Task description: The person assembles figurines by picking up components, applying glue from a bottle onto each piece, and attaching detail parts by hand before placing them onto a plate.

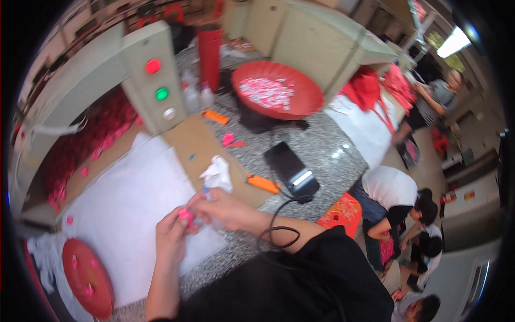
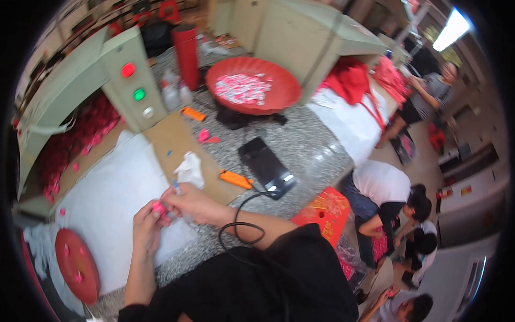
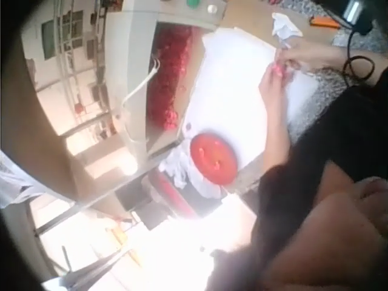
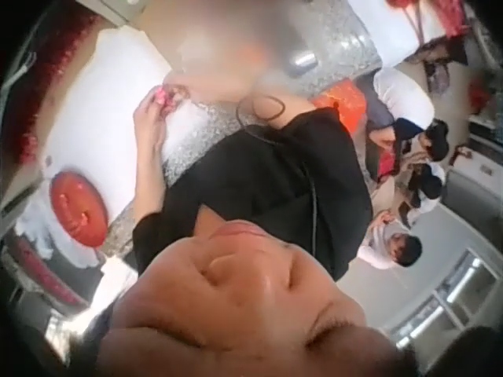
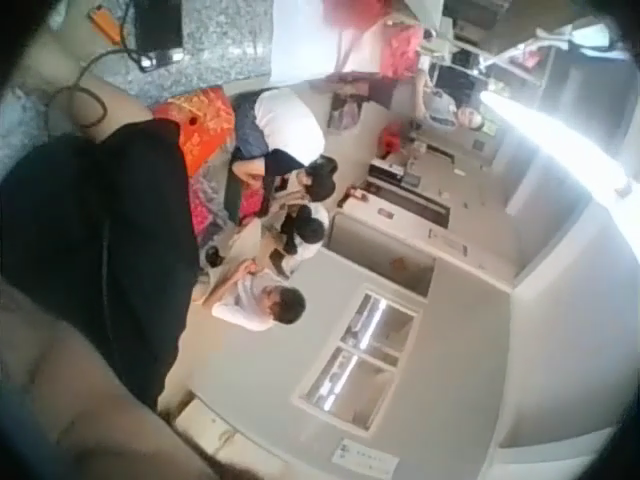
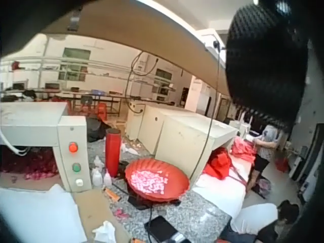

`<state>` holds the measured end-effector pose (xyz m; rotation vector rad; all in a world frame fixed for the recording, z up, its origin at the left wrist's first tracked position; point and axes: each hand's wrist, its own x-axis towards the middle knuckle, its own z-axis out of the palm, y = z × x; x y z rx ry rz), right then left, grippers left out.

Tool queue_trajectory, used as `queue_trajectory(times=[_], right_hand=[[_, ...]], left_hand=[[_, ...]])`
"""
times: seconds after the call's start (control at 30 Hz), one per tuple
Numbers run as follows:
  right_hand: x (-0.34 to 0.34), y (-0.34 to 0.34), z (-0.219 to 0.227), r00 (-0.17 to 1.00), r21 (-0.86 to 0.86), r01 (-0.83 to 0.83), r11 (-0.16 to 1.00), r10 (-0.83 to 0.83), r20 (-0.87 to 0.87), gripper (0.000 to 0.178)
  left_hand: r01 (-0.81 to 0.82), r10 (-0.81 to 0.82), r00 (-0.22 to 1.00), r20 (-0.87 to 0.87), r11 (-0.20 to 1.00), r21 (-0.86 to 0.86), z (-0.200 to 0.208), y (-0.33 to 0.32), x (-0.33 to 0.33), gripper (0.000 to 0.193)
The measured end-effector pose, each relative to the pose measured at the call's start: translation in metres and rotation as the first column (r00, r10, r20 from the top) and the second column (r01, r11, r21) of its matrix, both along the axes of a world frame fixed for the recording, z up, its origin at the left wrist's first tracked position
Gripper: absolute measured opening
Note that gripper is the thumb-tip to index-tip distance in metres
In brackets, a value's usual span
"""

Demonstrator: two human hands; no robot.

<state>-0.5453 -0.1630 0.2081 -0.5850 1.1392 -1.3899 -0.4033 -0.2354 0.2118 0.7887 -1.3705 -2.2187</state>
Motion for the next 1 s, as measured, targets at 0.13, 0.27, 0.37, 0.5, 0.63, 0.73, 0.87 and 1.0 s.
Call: queue_trajectory(times=[0.13, 0.27, 0.37, 0.5, 0.63, 0.73, 0.87, 1.0], right_hand=[[0.001, 0.002, 0.009, 1.0, 0.079, 0.011, 0.997, -0.01, -0.007, 0.015], [0.005, -0.001, 0.008, 0.997, 0.132, -0.043, 0.99, 0.035, 0.065, 0.016], [0.007, 0.0, 0.011, 0.997, 0.171, -0.045, 0.984, 0.034, 0.069, 0.017], [0.007, 0.002, 0.017, 0.997, 0.196, -0.028, 0.98, 0.014, 0.072, 0.019], [0.006, 0.001, 0.017, 0.997, 0.187, -0.02, 0.982, 0.005, 0.082, 0.019], [0.007, 0.0, 0.017, 0.998, 0.203, -0.014, 0.979, 0.0, 0.066, 0.019], [0.007, 0.0, 0.018, 0.997, 0.205, -0.027, 0.978, 0.012, 0.076, 0.018], [0.008, 0.0, 0.017, 0.998, 0.21, -0.026, 0.977, 0.011, 0.069, 0.017]], left_hand=[[0.025, -0.023, 0.999, -0.035, 0.999, 0.049, 0.001, -0.002, 0.001, 0.025], [0.006, -0.002, 0.999, -0.051, 0.996, 0.084, -0.001, -0.004, 0.009, 0.026], [0.051, -0.046, 0.997, -0.069, 0.995, 0.081, 0.0, -0.005, 0.01, 0.024], [0.054, -0.048, 0.997, -0.064, 0.993, 0.107, -0.005, -0.003, 0.008, 0.022], [0.06, -0.047, 0.994, -0.095, 0.989, 0.136, -0.008, -0.005, 0.007, 0.026], [0.042, -0.033, 0.997, -0.068, 0.99, 0.133, -0.007, -0.005, 0.007, 0.025], [0.038, -0.025, 0.997, -0.074, 0.984, 0.174, -0.006, -0.007, 0.007, 0.025], [0.035, -0.023, 0.998, -0.063, 0.978, 0.204, -0.005, -0.007, 0.008, 0.025]])
